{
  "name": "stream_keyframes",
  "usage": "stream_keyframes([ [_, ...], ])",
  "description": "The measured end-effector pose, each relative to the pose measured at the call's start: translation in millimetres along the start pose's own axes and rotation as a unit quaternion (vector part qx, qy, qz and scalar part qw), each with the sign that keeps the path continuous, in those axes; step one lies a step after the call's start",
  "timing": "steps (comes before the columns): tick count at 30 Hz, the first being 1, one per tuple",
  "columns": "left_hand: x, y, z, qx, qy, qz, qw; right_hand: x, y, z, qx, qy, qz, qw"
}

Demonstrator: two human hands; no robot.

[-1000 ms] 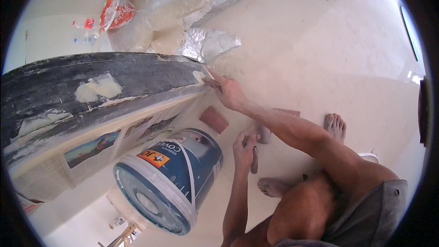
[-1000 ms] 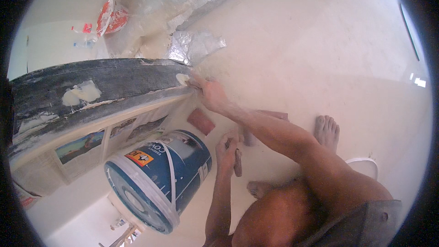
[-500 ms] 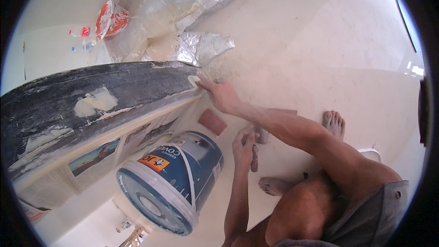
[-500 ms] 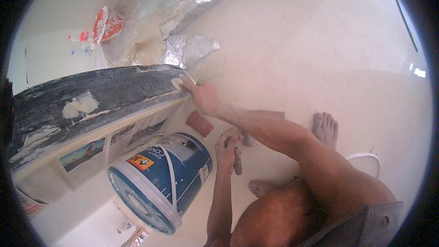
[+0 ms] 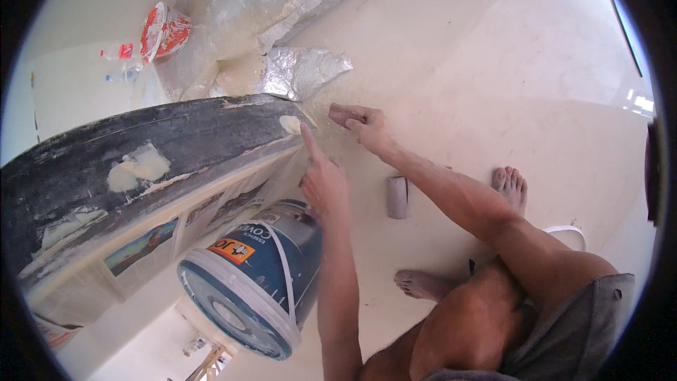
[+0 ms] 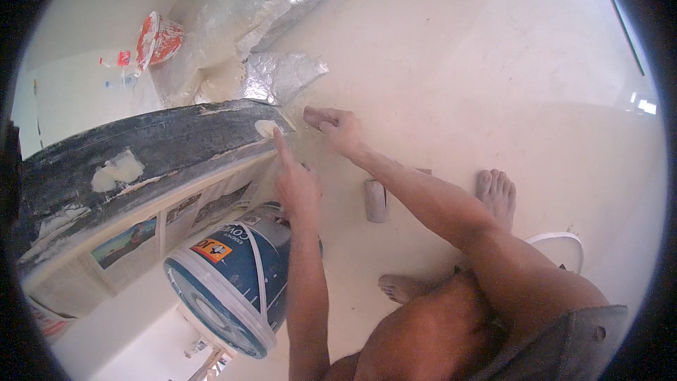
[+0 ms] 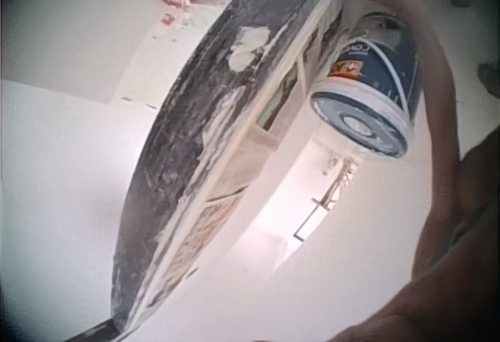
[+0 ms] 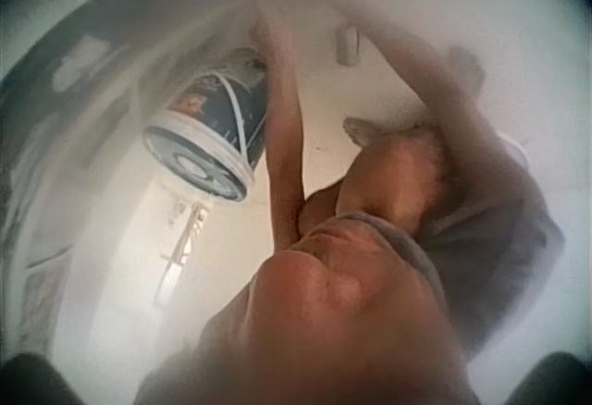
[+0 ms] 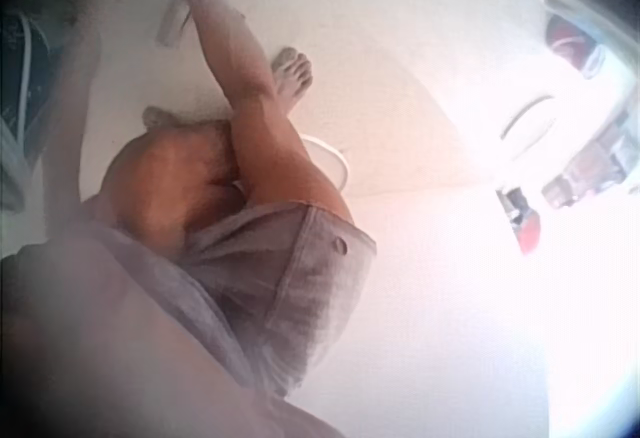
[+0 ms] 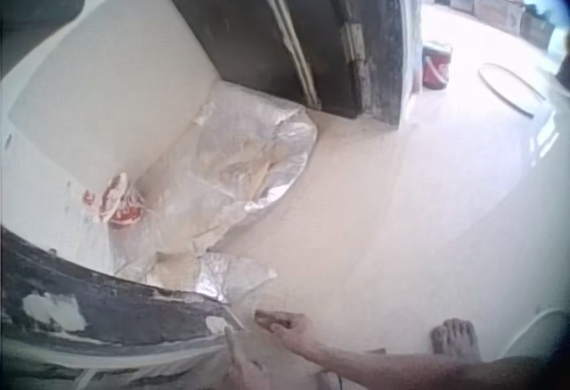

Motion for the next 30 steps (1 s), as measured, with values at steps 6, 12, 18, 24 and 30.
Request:
stream_keyframes([
  [6,21,21,-40,-0.006,-0.041,-0.19,0.981,15,4,11,0.042,0.055,-0.016,0.998],
  [12,16,28,-41,-0.007,-0.006,-0.282,0.959,-10,-5,-3,0.005,-0.057,0.026,0.998],
  [18,18,-7,-48,-0.05,0.005,-0.307,0.95,-7,3,1,-0.008,-0.007,0.059,0.998],
  [24,33,40,-31,-0.041,0.042,-0.309,0.949,-4,16,1,-0.022,-0.029,0.128,0.991],
  [30,27,25,-33,-0.038,0.031,-0.263,0.963,-7,11,8,-0.041,-0.024,0.123,0.991],
])
Point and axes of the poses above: each hand's wrist, its own z-axis away from the middle knuckle, its own y-axis out of the palm, x = y × z, the point moved 6 cm from there along -z, towards the middle knuckle, and after that the axes turned 1 degree about z, right-handed, at the moved point
